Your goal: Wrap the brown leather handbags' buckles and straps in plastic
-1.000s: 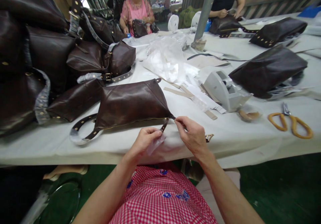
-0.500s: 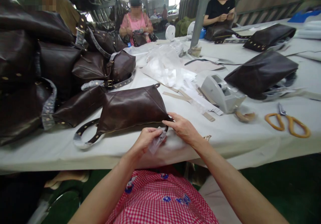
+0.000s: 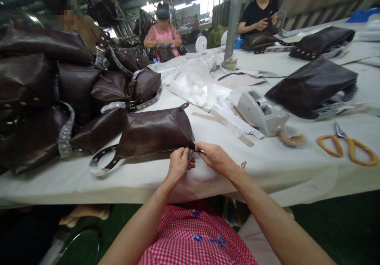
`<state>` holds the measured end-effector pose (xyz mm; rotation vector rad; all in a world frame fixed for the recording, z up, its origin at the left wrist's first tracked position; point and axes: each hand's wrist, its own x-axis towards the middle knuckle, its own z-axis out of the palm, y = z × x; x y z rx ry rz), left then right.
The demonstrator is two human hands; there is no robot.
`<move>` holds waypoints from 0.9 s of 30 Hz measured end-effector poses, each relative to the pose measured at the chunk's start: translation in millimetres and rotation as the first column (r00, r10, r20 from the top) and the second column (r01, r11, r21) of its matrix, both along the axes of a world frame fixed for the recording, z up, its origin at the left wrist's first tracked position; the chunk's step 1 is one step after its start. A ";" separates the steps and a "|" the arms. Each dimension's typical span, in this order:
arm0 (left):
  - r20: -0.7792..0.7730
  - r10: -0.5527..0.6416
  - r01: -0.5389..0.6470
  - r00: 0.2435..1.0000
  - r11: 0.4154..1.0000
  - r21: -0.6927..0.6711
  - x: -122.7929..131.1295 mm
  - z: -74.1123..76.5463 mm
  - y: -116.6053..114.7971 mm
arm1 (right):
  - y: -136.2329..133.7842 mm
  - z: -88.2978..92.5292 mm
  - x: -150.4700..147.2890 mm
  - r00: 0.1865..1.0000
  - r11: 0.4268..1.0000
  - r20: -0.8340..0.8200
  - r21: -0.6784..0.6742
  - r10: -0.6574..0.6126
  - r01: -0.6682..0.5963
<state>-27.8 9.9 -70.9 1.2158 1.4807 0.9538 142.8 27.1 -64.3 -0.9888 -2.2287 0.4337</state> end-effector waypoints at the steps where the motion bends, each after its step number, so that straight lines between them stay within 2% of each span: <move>1: 0.055 -0.001 0.003 0.998 1.000 -0.030 0.7 0.6 -2.2 | -1.7 -0.7 -0.8 1.000 1.000 0.003 -0.001 -0.003 0.003; 7: 0.287 -0.002 0.031 0.958 0.995 -0.095 -5.1 3.1 -17.1 | -10.3 -2.7 -3.5 1.000 1.000 0.013 -0.014 0.004 -0.003; 10: 0.329 0.036 0.020 0.944 0.986 -0.167 -8.2 4.2 -21.3 | -16.3 -1.8 -3.5 1.000 0.999 0.021 -0.028 0.019 -0.018; 13: 0.260 0.042 0.008 0.965 0.982 -0.190 -9.7 6.0 -25.5 | -23.7 -2.2 -2.6 0.999 0.998 0.018 -0.052 0.034 -0.033; 15: 0.170 0.024 -0.004 0.985 0.993 -0.120 -11.2 6.8 -29.9 | -28.0 -2.9 -2.4 0.999 0.998 0.029 -0.049 0.032 -0.031; 17: 0.115 0.015 -0.010 0.993 0.999 -0.042 -13.5 6.5 -35.1 | -30.7 -2.4 -3.7 0.999 1.000 0.037 0.004 0.010 -0.011; 19: 0.124 -0.009 0.010 0.992 1.000 -0.011 -16.5 5.5 -39.8 | -31.1 0.6 -7.9 0.999 0.996 0.034 0.090 0.000 -0.003; 23: 0.145 -0.064 0.058 0.987 0.997 0.047 -21.4 4.3 -43.6 | -22.0 12.5 -23.2 0.997 0.982 0.070 0.184 0.036 -0.048; 27: 0.041 -0.058 0.053 0.997 0.993 0.109 -19.6 6.5 -39.2 | -1.1 21.8 -34.1 0.979 0.982 0.184 0.152 0.086 -0.115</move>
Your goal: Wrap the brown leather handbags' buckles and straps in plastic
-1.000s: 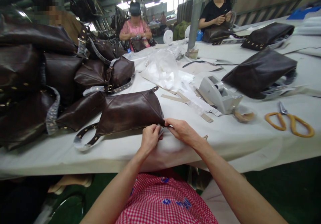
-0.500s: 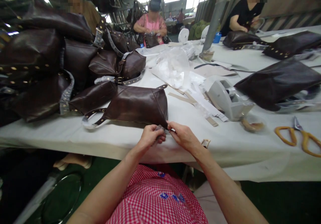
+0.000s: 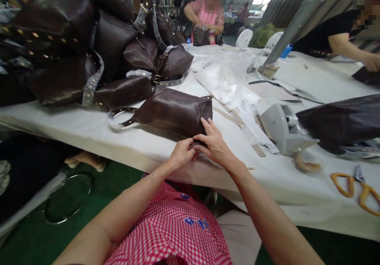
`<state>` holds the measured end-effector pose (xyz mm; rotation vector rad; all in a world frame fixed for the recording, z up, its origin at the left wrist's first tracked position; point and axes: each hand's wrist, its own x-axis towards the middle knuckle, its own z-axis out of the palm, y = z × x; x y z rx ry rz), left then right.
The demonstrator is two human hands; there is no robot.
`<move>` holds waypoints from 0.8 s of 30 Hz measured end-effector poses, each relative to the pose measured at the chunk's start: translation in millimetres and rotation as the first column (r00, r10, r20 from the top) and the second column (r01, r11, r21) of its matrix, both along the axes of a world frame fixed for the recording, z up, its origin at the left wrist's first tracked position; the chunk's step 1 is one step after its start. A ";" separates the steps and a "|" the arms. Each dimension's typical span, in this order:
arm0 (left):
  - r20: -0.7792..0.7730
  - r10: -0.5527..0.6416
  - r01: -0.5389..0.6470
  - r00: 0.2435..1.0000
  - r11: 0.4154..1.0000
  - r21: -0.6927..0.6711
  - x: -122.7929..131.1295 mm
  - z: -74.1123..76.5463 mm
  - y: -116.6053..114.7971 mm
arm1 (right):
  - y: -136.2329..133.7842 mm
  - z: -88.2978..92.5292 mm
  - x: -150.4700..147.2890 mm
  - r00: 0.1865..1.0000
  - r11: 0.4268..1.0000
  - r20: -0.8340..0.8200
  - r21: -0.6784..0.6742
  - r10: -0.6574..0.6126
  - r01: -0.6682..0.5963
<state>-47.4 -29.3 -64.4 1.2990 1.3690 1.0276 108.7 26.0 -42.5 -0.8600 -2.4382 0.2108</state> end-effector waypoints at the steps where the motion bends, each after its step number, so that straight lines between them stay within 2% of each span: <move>1: -0.023 -0.005 0.005 1.000 1.000 -0.005 1.4 0.7 1.8 | 5.4 0.8 0.0 1.000 1.000 0.010 -0.009 0.026 -0.025; 4: -0.047 -0.027 0.025 0.999 0.999 -0.042 5.2 2.6 7.1 | 16.6 0.4 5.9 0.994 0.993 0.003 -0.038 0.112 -0.112; 6: -0.122 -0.041 0.038 0.992 0.999 -0.020 5.8 4.2 9.3 | 18.8 -1.2 11.5 0.991 0.989 -0.022 -0.063 0.132 -0.133; 10: -0.403 -0.049 0.073 0.914 0.996 0.045 2.8 9.9 9.6 | 15.9 -4.4 16.9 0.995 0.993 -0.058 -0.081 0.087 -0.091; 14: -0.499 -0.052 0.084 0.865 0.996 0.042 2.3 16.8 9.3 | 14.7 -8.1 14.9 0.996 0.997 -0.072 -0.064 0.047 -0.052; 17: -0.515 -0.027 0.054 0.856 0.998 0.037 4.9 17.9 11.8 | 16.7 -11.7 14.8 0.995 0.998 -0.085 -0.050 0.043 -0.048; 20: -0.462 -0.028 0.035 0.887 0.999 0.006 6.7 13.7 14.8 | 18.8 -13.5 17.4 0.993 0.995 -0.090 -0.059 0.076 -0.081; 24: -0.429 -0.020 0.023 0.903 1.000 0.002 6.3 9.2 14.7 | 20.5 -10.8 19.6 0.992 0.990 -0.020 -0.052 0.128 -0.129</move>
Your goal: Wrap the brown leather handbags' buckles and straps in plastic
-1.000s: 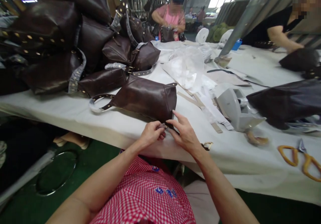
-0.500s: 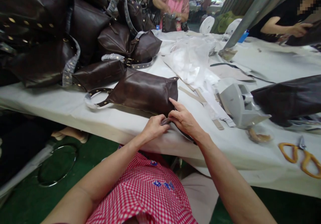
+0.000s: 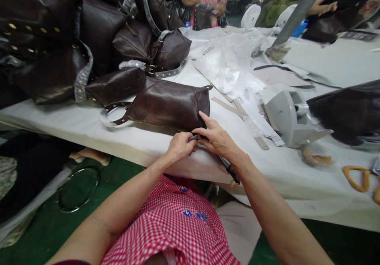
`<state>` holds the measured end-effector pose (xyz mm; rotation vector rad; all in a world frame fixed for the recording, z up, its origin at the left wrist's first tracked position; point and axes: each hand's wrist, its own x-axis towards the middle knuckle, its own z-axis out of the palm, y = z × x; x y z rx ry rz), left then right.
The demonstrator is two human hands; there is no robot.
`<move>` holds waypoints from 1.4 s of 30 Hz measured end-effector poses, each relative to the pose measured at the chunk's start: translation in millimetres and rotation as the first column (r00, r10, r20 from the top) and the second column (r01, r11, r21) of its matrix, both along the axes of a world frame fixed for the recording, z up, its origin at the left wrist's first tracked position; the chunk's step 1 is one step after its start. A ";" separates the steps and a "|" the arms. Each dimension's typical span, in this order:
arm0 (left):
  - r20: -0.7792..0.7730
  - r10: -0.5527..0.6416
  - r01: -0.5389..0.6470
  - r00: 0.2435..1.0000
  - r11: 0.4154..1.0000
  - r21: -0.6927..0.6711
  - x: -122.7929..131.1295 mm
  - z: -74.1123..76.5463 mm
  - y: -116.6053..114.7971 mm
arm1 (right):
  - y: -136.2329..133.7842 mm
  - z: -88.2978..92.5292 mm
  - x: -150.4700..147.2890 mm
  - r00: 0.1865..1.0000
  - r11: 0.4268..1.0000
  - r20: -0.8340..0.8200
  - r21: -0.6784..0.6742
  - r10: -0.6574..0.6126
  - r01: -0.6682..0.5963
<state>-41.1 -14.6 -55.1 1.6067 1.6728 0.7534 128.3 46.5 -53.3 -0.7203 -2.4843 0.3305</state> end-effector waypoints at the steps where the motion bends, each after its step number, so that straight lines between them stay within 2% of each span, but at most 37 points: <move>1: -0.011 0.002 -0.001 1.000 1.000 0.006 -0.2 0.6 -0.6 | 0.7 1.0 -0.2 1.000 1.000 0.016 0.009 0.004 -0.004; 7: -0.172 -0.034 0.042 0.985 0.998 0.048 2.5 11.7 -2.6 | 5.2 1.9 0.4 1.000 1.000 0.024 0.016 0.013 -0.013; 12: -0.367 -0.064 0.092 0.928 0.994 0.060 12.2 13.5 -2.1 | 5.5 -6.5 6.1 0.997 0.998 -0.038 -0.019 0.060 -0.061; 15: -0.359 -0.057 0.085 0.932 0.994 0.063 15.7 12.4 0.2 | 5.3 -11.1 7.8 0.996 0.997 -0.053 -0.019 0.072 -0.073; 17: -0.206 -0.076 0.081 0.975 0.997 0.014 14.3 11.6 3.5 | 5.0 -12.9 8.2 0.995 0.996 -0.054 -0.025 0.080 -0.081; 19: 0.076 -0.087 0.096 0.993 0.987 -0.132 10.3 11.0 7.3 | 4.6 -14.3 8.8 0.994 0.995 -0.069 -0.041 0.087 -0.090; 20: 0.233 -0.070 0.124 0.970 0.967 -0.222 7.9 11.0 9.1 | 4.5 -15.1 9.3 0.992 0.994 -0.081 -0.051 0.093 -0.097; 22: 0.483 0.007 0.196 0.876 0.909 -0.368 3.5 11.4 12.0 | 4.3 -17.3 10.6 0.988 0.990 -0.106 -0.076 0.108 -0.116; 25: 0.619 0.111 0.248 0.778 0.851 -0.464 1.0 11.2 14.0 | 4.0 -21.5 12.3 0.983 0.984 -0.146 -0.123 0.112 -0.131; 26: 0.620 0.126 0.244 0.774 0.845 -0.477 1.5 10.4 14.0 | 3.9 -22.6 12.7 0.982 0.983 -0.158 -0.132 0.108 -0.129; 28: 0.555 0.099 0.199 0.826 0.870 -0.452 4.0 7.3 13.0 | 3.9 -23.4 13.4 0.981 0.983 -0.167 -0.133 0.101 -0.124; 31: 0.376 0.034 0.101 0.926 0.937 -0.334 8.6 2.1 10.0 | 5.0 -19.4 15.8 0.981 0.983 -0.147 -0.109 0.129 -0.146; 33: 0.293 0.033 0.047 0.956 0.964 -0.260 10.9 0.8 7.7 | 6.2 -13.7 18.1 0.980 0.981 -0.134 -0.109 0.147 -0.162; 35: 0.242 0.045 0.006 0.969 0.979 -0.205 12.5 1.8 5.8 | 6.6 -8.0 19.4 0.983 0.988 -0.146 -0.095 0.110 -0.124; 39: 0.170 0.054 -0.032 0.984 0.991 -0.132 13.8 6.2 4.5 | 3.0 -3.6 15.3 0.995 0.997 -0.099 0.076 0.029 -0.021; 42: 0.154 0.058 -0.039 0.986 0.992 -0.121 13.8 8.7 4.5 | -2.3 -5.4 9.3 1.000 0.968 0.017 0.252 0.001 -0.006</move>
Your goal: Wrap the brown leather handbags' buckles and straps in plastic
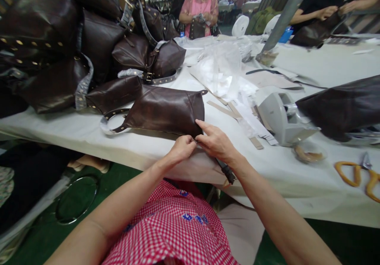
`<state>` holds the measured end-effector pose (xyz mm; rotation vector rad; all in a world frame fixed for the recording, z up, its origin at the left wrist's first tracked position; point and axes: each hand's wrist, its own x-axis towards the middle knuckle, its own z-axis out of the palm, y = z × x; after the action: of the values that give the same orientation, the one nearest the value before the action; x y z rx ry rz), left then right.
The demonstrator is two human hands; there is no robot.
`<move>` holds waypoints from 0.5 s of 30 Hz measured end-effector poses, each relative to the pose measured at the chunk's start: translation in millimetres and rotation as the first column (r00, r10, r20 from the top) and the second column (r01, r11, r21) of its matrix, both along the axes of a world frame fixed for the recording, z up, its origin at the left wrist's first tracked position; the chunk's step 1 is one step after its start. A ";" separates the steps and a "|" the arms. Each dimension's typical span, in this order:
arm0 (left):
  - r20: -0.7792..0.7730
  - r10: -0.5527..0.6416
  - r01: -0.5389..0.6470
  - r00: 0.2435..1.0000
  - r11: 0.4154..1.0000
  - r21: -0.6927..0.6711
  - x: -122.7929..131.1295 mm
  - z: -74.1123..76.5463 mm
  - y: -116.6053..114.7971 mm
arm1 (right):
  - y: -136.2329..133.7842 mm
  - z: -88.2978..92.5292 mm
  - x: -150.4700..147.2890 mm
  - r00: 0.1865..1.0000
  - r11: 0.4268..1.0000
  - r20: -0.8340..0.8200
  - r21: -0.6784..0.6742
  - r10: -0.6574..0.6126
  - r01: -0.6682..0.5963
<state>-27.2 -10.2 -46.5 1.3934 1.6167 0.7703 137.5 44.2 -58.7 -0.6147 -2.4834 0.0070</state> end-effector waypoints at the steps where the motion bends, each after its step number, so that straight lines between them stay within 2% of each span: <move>1: 0.003 0.000 0.000 1.000 1.000 -0.002 0.0 0.7 -0.1 | -1.7 -0.6 -1.9 0.999 0.998 0.029 0.053 -0.017 0.015; 5: 0.063 -0.016 0.020 0.998 0.998 -0.055 1.0 3.0 -1.8 | -6.6 -1.3 -7.9 0.994 0.978 0.102 0.206 -0.041 0.020; 10: 0.233 -0.020 0.069 0.972 0.976 -0.206 2.1 6.4 -4.4 | -8.8 -4.0 -11.1 0.993 0.972 0.111 0.234 -0.039 0.012; 13: 0.393 -0.008 0.161 0.919 0.921 -0.356 -1.9 8.9 -3.2 | -9.7 -9.4 -11.1 0.996 0.971 0.077 0.238 -0.035 0.015; 15: 0.484 0.035 0.218 0.875 0.863 -0.455 -7.1 9.8 -0.8 | -10.5 -13.5 -11.2 0.998 0.969 0.047 0.247 -0.032 0.019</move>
<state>-34.3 -10.9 -36.6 0.8143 1.2216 0.5267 126.3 33.7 -72.2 -0.5461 -2.4724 -0.3260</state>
